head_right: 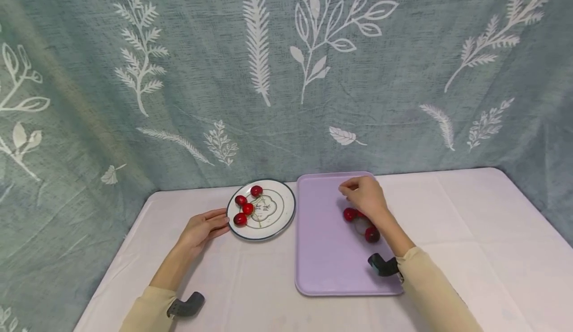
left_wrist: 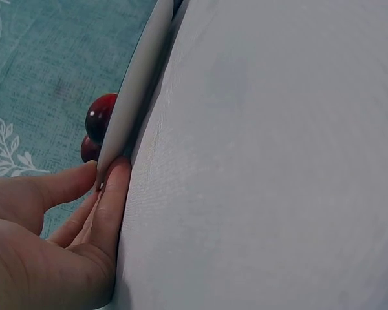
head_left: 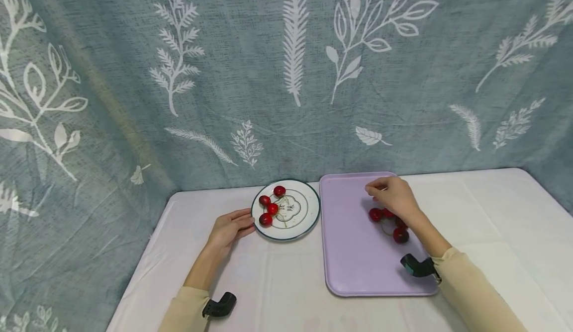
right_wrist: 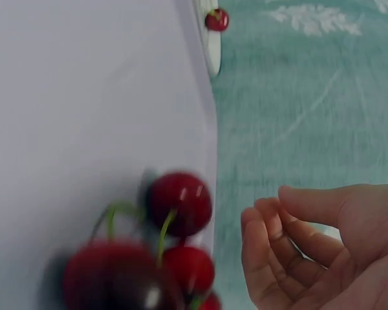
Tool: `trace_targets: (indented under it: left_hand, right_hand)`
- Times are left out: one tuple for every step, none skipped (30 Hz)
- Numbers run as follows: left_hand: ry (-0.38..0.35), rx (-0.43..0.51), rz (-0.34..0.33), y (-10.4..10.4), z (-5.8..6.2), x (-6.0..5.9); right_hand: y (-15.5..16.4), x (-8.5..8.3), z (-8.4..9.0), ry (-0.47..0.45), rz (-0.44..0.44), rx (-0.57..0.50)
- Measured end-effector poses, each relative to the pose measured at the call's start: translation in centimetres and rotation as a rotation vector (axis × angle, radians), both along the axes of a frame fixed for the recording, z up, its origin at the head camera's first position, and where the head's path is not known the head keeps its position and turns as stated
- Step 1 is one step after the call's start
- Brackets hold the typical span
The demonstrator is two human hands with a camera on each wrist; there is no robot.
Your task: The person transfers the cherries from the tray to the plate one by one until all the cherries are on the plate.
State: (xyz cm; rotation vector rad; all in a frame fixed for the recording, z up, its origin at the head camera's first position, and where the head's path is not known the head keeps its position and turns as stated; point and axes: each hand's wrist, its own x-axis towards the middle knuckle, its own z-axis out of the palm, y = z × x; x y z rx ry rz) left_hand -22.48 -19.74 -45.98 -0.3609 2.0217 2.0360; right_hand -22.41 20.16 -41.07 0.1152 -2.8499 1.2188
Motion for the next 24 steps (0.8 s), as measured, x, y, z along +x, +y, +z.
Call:
trace_targets:
  left_hand:
    - [0.003, 0.000, -0.004, 0.1, 0.0, -0.1]
    - [0.004, -0.002, -0.009, 0.1, 0.0, -0.1]
    - [0.005, -0.005, -0.011, 0.2, 0.0, -0.1]
    - [0.005, -0.007, -0.013, 0.2, 0.0, -0.1]
    - [0.004, -0.010, -0.012, 0.2, 0.1, -0.1]
    - [0.004, -0.013, -0.010, 0.2, 0.1, -0.1]
    - [0.003, -0.016, -0.009, 0.2, 0.1, -0.1]
    - [0.003, -0.019, -0.007, 0.2, 0.1, 0.0]
    - [0.002, -0.019, -0.006, 0.2, 0.1, 0.0]
    - [0.003, -0.019, -0.005, 0.1, 0.2, 0.0]
    - [0.003, -0.019, -0.005, 0.1, 0.2, 0.1]
    - [0.003, -0.018, -0.004, 0.1, 0.2, 0.1]
    - [0.003, -0.018, -0.005, 0.1, 0.2, 0.1]
    - [0.002, -0.017, -0.005, 0.1, 0.2, 0.1]
    - [0.001, -0.017, -0.005, 0.1, 0.2, 0.1]
    - [0.000, -0.016, -0.005, 0.2, 0.2, 0.1]
    - [-0.001, -0.016, -0.005, 0.2, 0.2, 0.1]
    - [-0.002, -0.017, -0.005, 0.2, 0.2, 0.1]
    - [-0.002, -0.016, -0.003, 0.2, 0.2, 0.1]
    - [0.000, -0.015, -0.001, 0.2, 0.2, 0.0]
    - [0.000, -0.015, 0.001, 0.2, 0.2, 0.0]
    - [0.001, -0.014, 0.002, 0.2, 0.1, 0.0]
    - [0.002, -0.014, 0.003, 0.2, 0.1, 0.0]
    - [0.002, -0.015, 0.005, 0.2, 0.1, 0.0]
  right_hand:
    - [0.6, 0.1, 0.0, -0.006, -0.012, -0.001]
    - [1.1, 0.3, -0.1, -0.012, -0.024, 0.001]
    - [1.7, 0.4, -0.1, -0.018, -0.034, 0.000]
    - [2.2, 0.6, -0.1, -0.024, -0.044, 0.005]
    - [2.7, 0.7, -0.1, -0.032, -0.052, 0.005]
    - [3.2, 0.8, -0.1, -0.040, -0.060, 0.003]
    - [3.7, 1.0, -0.2, -0.048, -0.069, 0.007]
    - [4.2, 1.1, -0.2, -0.052, -0.074, 0.009]
    - [4.7, 1.2, -0.3, -0.056, -0.081, 0.015]
    - [5.1, 1.3, -0.4, -0.058, -0.084, 0.021]
    - [5.5, 1.4, -0.4, -0.062, -0.086, 0.028]
    - [5.9, 1.6, -0.5, -0.068, -0.086, 0.037]
    - [6.2, 1.7, -0.6, -0.080, -0.086, 0.044]
    - [6.5, 1.8, -0.6, -0.095, -0.084, 0.043]
    - [6.8, 1.9, -0.6, -0.113, -0.084, 0.045]
    - [7.0, 2.0, -0.6, -0.132, -0.083, 0.048]
    - [7.2, 2.2, -0.6, -0.154, -0.083, 0.050]
    - [7.4, 2.3, -0.6, -0.178, -0.080, 0.051]
    - [7.5, 2.3, -0.5, -0.205, -0.079, 0.047]
    - [7.6, 2.4, -0.4, -0.226, -0.076, 0.047]
    - [7.6, 2.5, -0.4, -0.246, -0.072, 0.050]
    - [7.7, 2.5, -0.3, -0.265, -0.067, 0.053]
    - [7.7, 2.5, -0.3, -0.279, -0.060, 0.055]
    - [7.6, 2.5, -0.3, -0.289, -0.052, 0.055]
